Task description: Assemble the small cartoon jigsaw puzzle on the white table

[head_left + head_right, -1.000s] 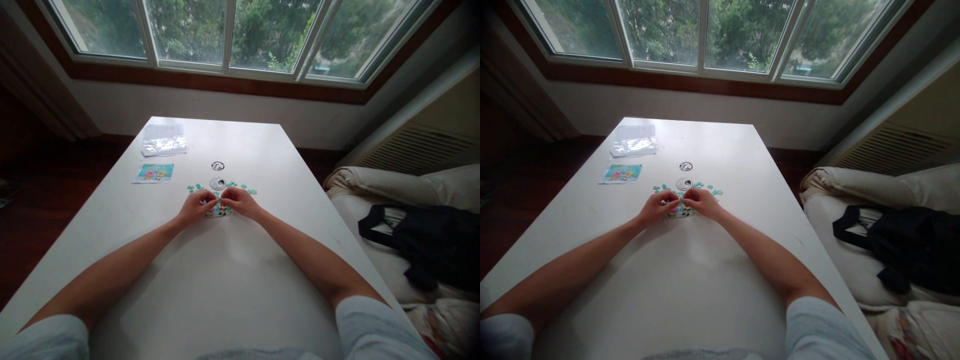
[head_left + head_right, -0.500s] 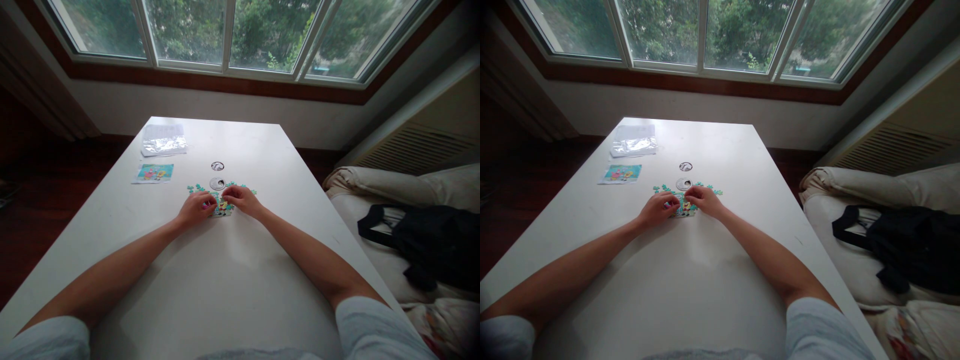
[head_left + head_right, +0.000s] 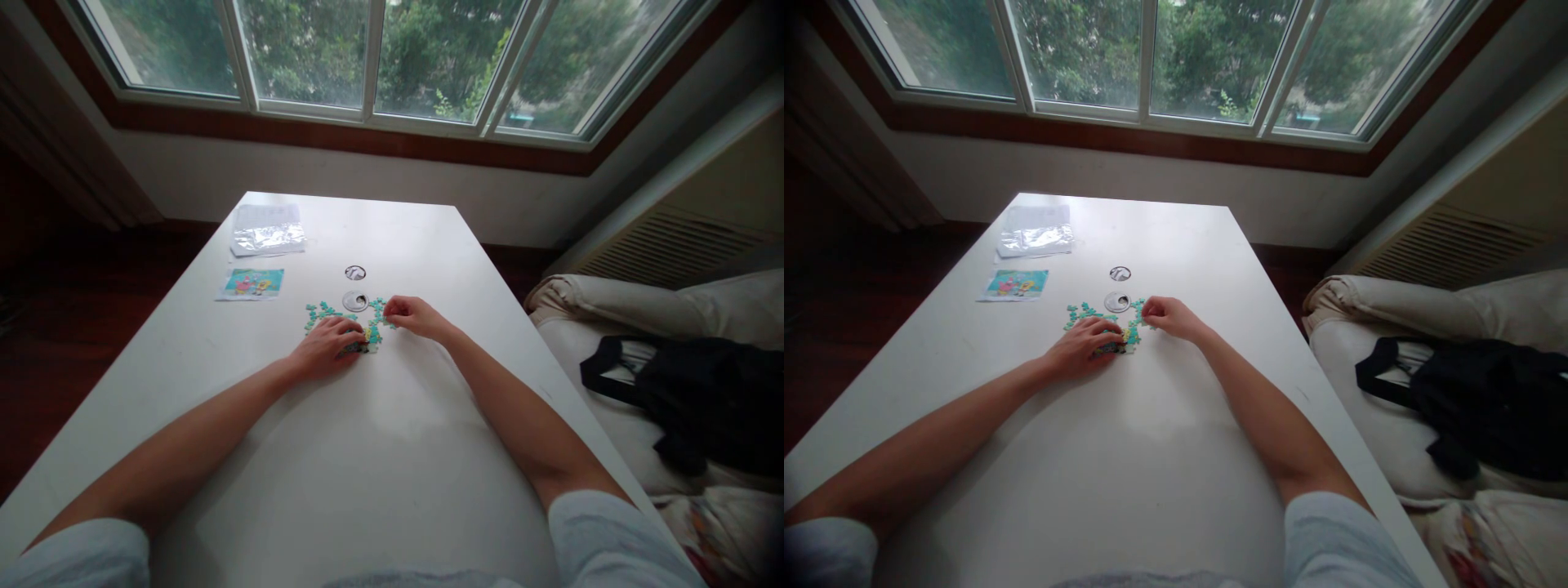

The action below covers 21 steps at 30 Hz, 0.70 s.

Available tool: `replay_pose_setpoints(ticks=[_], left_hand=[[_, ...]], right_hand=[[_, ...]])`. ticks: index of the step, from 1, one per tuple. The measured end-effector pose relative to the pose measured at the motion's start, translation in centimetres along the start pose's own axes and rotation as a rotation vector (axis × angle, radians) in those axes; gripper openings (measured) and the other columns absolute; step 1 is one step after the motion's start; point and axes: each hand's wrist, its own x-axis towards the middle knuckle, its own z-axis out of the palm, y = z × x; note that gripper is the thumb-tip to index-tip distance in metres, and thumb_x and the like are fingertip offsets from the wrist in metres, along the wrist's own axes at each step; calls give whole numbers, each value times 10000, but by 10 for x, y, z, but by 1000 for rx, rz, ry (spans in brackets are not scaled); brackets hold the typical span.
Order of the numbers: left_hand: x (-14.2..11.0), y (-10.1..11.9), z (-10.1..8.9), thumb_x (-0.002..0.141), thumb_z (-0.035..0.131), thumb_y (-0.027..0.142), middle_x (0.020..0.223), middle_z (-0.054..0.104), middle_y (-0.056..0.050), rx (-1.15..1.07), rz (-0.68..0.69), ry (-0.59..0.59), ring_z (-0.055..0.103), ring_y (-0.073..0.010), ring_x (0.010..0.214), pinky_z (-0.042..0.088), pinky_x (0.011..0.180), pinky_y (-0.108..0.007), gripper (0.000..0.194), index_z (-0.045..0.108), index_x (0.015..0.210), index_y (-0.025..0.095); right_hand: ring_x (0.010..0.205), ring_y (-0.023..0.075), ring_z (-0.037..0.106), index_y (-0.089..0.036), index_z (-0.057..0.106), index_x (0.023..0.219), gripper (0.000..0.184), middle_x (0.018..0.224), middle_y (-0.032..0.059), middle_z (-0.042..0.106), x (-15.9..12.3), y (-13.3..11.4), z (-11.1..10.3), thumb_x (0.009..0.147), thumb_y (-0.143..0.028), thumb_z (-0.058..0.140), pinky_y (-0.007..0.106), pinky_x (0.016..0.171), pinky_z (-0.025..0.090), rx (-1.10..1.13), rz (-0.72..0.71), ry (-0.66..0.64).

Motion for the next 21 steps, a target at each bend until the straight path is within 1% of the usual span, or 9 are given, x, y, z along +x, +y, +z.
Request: replay_pose_setpoints(ticks=[2, 4, 9, 13, 16, 21], left_hand=[[0, 0, -1, 897, 656, 266, 1313, 655, -67, -9, 2, -4, 570, -280, 1218, 388, 1091, -459, 370, 677, 1264, 311], [0, 1, -2, 893, 658, 264, 1311, 656, -71, -17, 6, -5, 572, -280, 1216, 386, 1093, -455, 362, 684, 1252, 309], [0, 4, -6, 924, 626, 298, 1265, 676, -76, -23, 49, -61, 598, -263, 1145, 388, 1063, -430, 273, 711, 1183, 294], [1, 6, -9, 943, 600, 302, 1263, 684, -69, -52, 91, -96, 601, -253, 1144, 381, 1059, -411, 266, 723, 1178, 305], [2, 9, -10, 953, 589, 313, 1247, 693, -65, -79, 110, -115, 604, -248, 1144, 391, 1053, -396, 259, 733, 1169, 312], [2, 17, -12, 951, 589, 291, 1200, 709, -58, -106, 165, -132, 623, -235, 1092, 419, 1010, -370, 237, 742, 1131, 307]], right_hand=[[581, 92, 489, -160, 704, 899, 238, 665, -30, 615, 1, 5, -7, 776, -364, 695, 216, 561, 365, -63, 6, 81], [585, 99, 490, -162, 710, 890, 232, 674, -22, 628, 2, 12, -12, 774, -361, 683, 223, 562, 366, -107, 16, 184], [700, 138, 584, -180, 719, 929, 214, 795, 15, 700, 5, 29, -20, 799, -337, 656, 262, 676, 444, -203, -3, 384], [734, 155, 596, -184, 724, 937, 215, 822, 23, 703, 5, 43, -31, 801, -336, 655, 284, 710, 456, -270, 25, 518], [736, 158, 598, -186, 724, 918, 196, 824, 24, 705, 4, 50, -37, 800, -324, 651, 293, 718, 454, -318, 48, 564], [741, 157, 606, -192, 740, 967, 215, 826, 22, 721, 4, 53, -38, 811, -292, 630, 296, 734, 450, -396, 49, 544]])
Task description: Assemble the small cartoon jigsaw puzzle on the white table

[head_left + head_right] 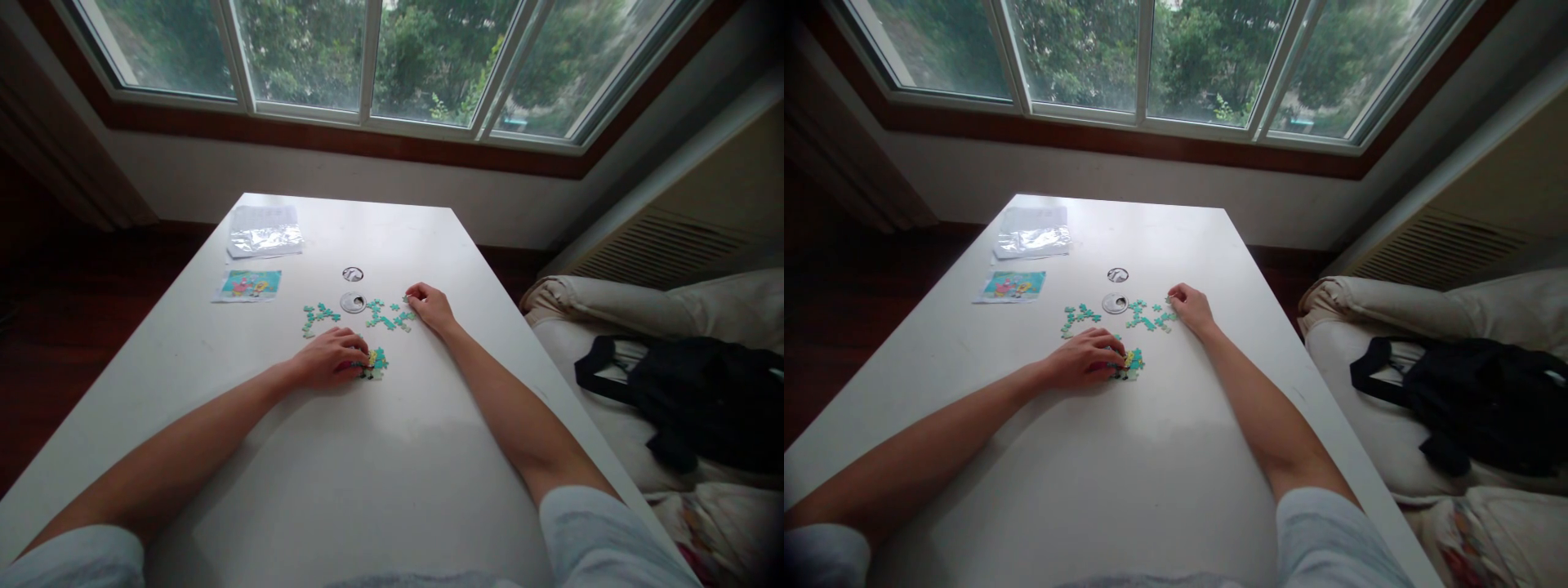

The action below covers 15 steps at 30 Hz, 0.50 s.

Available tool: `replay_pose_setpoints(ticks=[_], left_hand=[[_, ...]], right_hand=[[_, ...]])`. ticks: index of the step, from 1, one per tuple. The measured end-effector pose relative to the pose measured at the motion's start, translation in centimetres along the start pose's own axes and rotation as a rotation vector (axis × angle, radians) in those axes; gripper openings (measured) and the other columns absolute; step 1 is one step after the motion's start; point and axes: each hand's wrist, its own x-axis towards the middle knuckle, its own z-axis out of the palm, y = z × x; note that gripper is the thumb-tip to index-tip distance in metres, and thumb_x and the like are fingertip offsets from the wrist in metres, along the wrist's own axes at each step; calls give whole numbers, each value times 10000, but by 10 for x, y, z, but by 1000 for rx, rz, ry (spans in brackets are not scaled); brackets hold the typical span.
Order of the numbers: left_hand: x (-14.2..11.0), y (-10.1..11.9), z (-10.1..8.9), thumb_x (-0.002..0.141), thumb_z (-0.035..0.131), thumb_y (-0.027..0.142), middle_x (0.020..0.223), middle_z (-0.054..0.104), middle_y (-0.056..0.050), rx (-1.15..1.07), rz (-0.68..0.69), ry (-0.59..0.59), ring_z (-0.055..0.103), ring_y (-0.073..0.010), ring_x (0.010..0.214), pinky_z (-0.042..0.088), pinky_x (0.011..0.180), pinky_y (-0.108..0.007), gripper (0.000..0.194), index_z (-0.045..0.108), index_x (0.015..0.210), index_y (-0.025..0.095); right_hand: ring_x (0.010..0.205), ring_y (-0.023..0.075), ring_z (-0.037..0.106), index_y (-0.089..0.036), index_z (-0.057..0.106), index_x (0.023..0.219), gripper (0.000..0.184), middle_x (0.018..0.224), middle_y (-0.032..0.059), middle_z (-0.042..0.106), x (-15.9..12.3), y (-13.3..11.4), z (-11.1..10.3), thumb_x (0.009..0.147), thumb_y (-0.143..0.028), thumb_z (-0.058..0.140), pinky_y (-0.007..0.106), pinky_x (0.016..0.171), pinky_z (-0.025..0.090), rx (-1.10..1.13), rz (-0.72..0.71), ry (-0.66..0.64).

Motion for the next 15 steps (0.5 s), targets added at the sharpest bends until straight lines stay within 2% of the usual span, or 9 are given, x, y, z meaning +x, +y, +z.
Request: replay_pose_setpoints(ticks=[8, 15], left_hand=[[2, 0, 5, 968, 556, 279, 1152, 710, -56, 37, 29, 11, 616, -211, 1036, 433, 977, -350, 215, 734, 1087, 272], [2, 0, 4, 984, 534, 269, 1038, 714, -62, 14, 26, 28, 615, -191, 955, 440, 940, -331, 200, 732, 991, 246]], right_hand=[[683, 135, 581, -205, 741, 1027, 258, 771, -11, 694, -1, -1, 3, 811, -292, 629, 264, 710, 461, 77, -18, -60], [709, 148, 603, -209, 754, 945, 196, 792, -2, 718, -3, -6, 3, 807, -211, 615, 270, 728, 461, -53, -39, -7]])
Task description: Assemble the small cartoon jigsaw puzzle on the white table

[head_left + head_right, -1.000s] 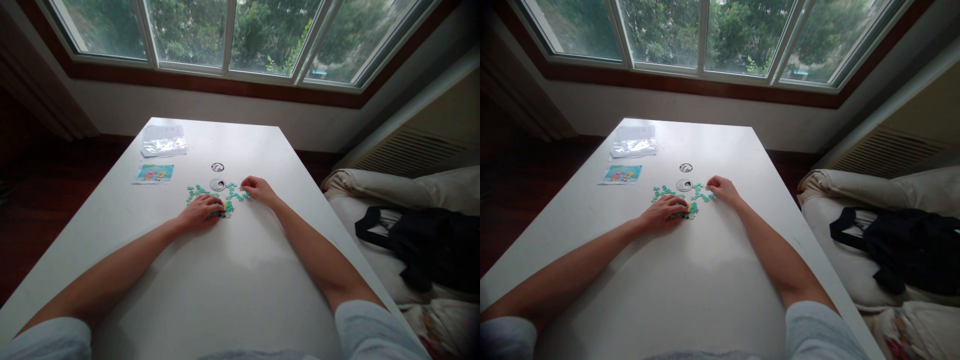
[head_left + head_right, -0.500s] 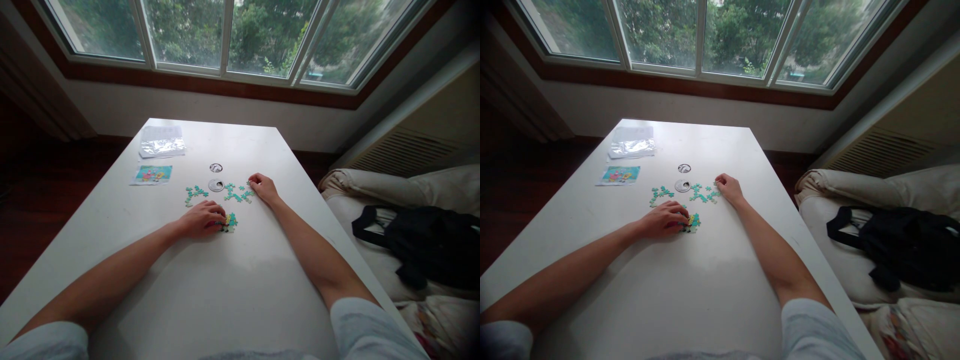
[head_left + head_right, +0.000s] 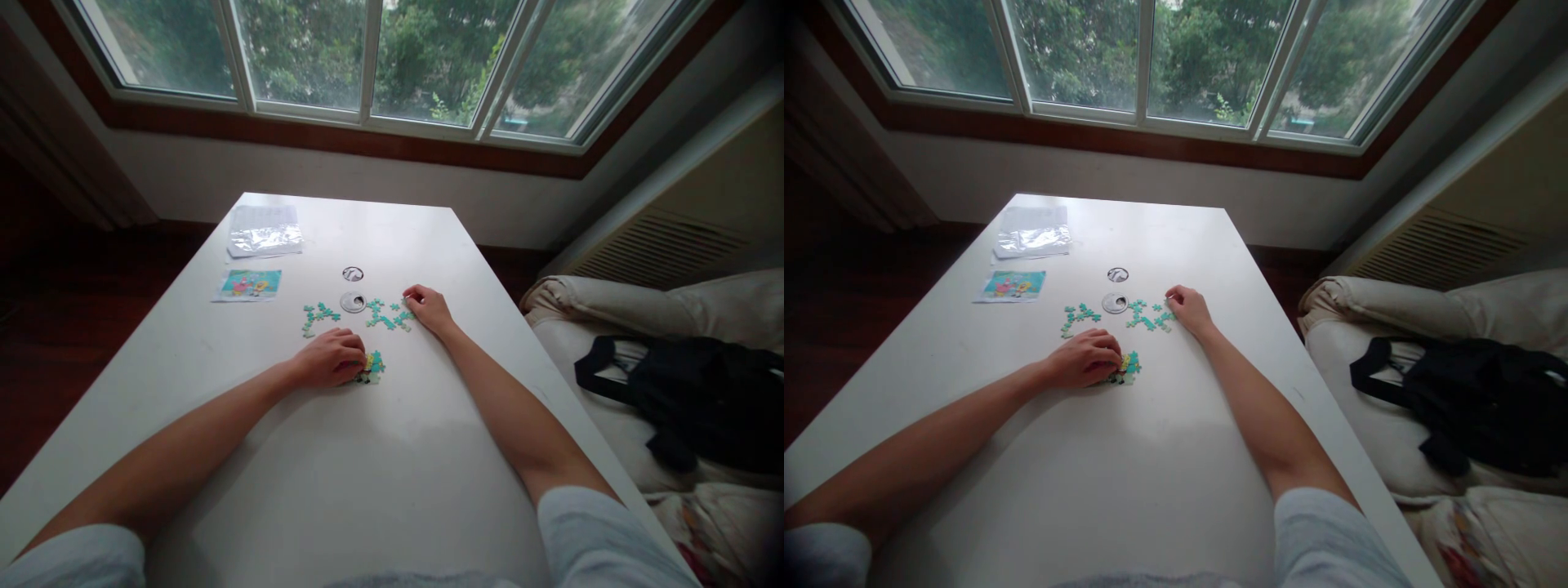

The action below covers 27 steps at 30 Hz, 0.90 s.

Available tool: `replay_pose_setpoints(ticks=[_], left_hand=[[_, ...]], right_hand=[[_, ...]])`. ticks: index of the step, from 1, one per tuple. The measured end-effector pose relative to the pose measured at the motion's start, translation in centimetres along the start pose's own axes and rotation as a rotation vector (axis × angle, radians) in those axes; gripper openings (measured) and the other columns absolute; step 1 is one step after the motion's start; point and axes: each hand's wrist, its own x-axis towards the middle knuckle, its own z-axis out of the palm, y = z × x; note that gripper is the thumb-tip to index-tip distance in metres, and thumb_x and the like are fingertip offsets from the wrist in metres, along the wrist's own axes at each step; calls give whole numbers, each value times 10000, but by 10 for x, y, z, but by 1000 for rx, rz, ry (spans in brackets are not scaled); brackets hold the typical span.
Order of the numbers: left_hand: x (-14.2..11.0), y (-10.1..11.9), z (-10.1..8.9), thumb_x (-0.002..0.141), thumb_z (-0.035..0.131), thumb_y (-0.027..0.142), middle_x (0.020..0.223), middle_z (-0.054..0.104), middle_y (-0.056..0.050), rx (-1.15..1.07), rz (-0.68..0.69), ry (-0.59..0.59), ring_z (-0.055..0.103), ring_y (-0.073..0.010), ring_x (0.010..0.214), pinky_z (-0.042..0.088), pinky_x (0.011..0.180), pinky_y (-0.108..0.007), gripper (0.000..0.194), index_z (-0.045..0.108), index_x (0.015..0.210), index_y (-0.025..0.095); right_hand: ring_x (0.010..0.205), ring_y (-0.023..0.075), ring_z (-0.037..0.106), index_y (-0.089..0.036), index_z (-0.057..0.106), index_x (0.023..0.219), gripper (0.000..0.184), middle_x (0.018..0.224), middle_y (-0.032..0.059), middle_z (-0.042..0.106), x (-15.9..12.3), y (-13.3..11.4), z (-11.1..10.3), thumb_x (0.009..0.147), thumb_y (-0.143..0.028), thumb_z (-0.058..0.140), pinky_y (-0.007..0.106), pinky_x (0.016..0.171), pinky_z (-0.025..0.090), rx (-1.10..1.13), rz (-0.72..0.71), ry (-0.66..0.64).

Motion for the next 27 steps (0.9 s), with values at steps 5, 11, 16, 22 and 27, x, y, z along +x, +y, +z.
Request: replay_pose_setpoints(ticks=[5, 11, 16, 22, 27], left_hand=[[1, 1, 0, 987, 525, 267, 1055, 714, -65, 9, 2, 6, 614, -192, 958, 439, 937, -333, 207, 730, 985, 240], [0, -1, -1, 1002, 503, 261, 995, 717, -59, 52, -12, -14, 628, -188, 946, 435, 907, -330, 227, 728, 987, 237], [-4, -4, 0, 1001, 498, 264, 895, 711, -49, 165, -38, 11, 625, -187, 855, 426, 849, -340, 224, 718, 991, 229], [-15, -38, -10, 988, 507, 254, 935, 734, -53, 314, -371, 330, 623, -223, 897, 441, 882, -386, 222, 725, 969, 215], [-28, -78, -18, 937, 541, 231, 1045, 727, -67, 301, -656, 457, 610, -262, 1005, 456, 981, -431, 212, 752, 958, 228]], right_hand=[[709, 149, 597, -201, 756, 969, 221, 784, 1, 709, 0, -2, 1, 807, -188, 606, 275, 733, 461, -9, -36, 8], [738, 142, 601, -217, 758, 1008, 253, 801, -2, 696, -8, -24, 5, 806, -173, 611, 267, 745, 459, 75, -155, -89], [756, 135, 615, -205, 734, 970, 163, 807, 7, 701, -21, -53, 11, 839, -185, 639, 255, 768, 471, 173, -364, -263], [740, 127, 599, -199, 726, 902, 92, 821, 11, 714, -28, -64, 17, 859, -168, 651, 244, 748, 448, 162, -515, -448], [702, 121, 571, -199, 727, 904, 128, 777, -1, 689, -27, -64, 18, 841, -125, 643, 254, 756, 435, 130, -548, -434]])
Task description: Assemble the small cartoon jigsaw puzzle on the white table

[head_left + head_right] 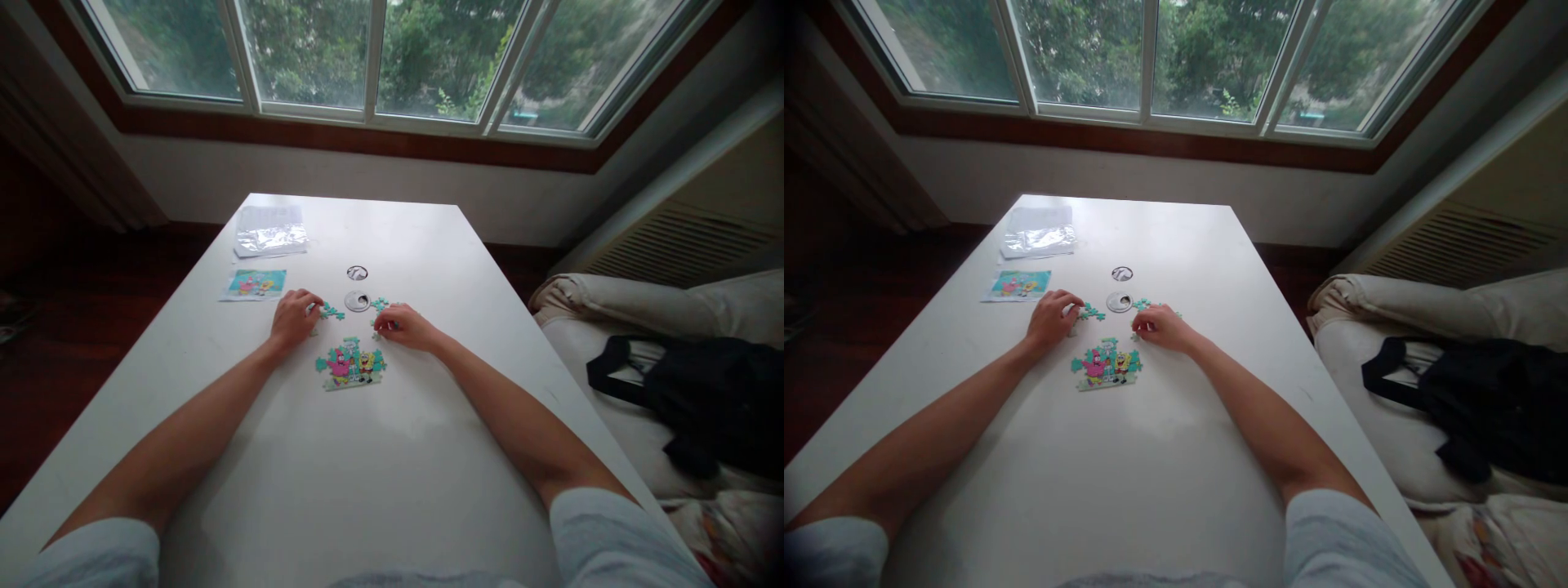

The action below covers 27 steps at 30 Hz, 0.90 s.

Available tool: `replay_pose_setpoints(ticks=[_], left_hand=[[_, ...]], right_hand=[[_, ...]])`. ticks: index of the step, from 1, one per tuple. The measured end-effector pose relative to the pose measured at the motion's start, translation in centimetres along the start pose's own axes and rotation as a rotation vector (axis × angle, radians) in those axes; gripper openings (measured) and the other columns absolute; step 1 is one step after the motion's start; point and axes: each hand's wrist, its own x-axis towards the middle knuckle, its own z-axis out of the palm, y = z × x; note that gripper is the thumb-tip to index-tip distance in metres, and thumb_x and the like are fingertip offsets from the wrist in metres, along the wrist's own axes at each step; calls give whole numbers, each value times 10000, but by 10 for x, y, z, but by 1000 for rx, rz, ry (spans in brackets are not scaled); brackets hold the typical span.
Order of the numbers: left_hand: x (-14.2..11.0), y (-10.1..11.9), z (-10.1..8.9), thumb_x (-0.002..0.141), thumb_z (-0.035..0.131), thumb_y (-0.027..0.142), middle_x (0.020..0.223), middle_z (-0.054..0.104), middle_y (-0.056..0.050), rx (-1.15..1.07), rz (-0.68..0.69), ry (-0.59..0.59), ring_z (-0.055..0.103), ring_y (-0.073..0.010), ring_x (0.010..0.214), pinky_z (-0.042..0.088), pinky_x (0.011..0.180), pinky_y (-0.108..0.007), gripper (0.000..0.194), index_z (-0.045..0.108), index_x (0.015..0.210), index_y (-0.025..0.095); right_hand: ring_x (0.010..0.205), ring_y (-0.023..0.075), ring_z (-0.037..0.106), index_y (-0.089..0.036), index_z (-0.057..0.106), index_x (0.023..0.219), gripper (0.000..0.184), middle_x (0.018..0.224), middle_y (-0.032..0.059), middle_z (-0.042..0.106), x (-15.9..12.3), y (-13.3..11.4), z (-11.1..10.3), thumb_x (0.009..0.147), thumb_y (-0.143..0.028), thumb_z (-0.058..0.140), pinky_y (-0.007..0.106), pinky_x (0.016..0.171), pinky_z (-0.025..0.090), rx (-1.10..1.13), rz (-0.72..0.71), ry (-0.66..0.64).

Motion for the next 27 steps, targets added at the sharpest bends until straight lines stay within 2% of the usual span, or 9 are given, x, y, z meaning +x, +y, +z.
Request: replay_pose_setpoints(ticks=[6, 10, 13, 18, 23, 27], left_hand=[[3, -12, 1, 861, 453, 81, 1134, 718, -56, -75, -70, -25, 615, -240, 1081, 472, 1012, -398, 384, 758, 1039, 233], [5, -18, -5, 829, 518, 149, 1025, 708, -55, -121, -136, -41, 636, -205, 883, 510, 896, -355, 286, 761, 965, 215], [7, -24, -9, 815, 557, 198, 955, 691, -42, -155, -103, -98, 618, -180, 796, 508, 831, -328, 242, 760, 947, 208], [4, -27, -14, 842, 588, 277, 969, 671, -46, -173, -70, -134, 611, -178, 814, 506, 804, -317, 209, 761, 938, 210], [-1, -26, -22, 861, 621, 316, 1109, 678, -57, -125, 59, -210, 611, -219, 969, 504, 903, -355, 219, 780, 995, 245], [-2, -28, -23, 886, 630, 344, 1153, 677, -63, -108, 97, -249, 595, -233, 1020, 496, 953, -379, 235, 789, 1041, 268]], right_hand=[[756, 150, 573, -203, 718, 895, 139, 777, 10, 678, 1, 0, 0, 850, -117, 618, 276, 767, 437, -26, 108, 192], [760, 163, 565, -203, 711, 900, 141, 778, 17, 669, 0, 2, 1, 847, -112, 617, 285, 748, 433, -33, 184, 294], [767, 172, 564, -210, 706, 904, 101, 782, 21, 669, -1, 5, 5, 877, -154, 626, 299, 757, 434, -60, 194, 316], [806, 191, 570, -211, 705, 901, 98, 827, 35, 686, 0, 10, 9, 901, -173, 615, 337, 824, 433, -148, 175, 331], [814, 200, 569, -208, 701, 907, 99, 839, 43, 693, -1, 13, 7, 894, -164, 613, 349, 839, 430, -172, 175, 348], [807, 201, 560, -203, 697, 892, 98, 824, 42, 685, -1, 13, 6, 893, -162, 609, 346, 824, 429, -176, 169, 341]])
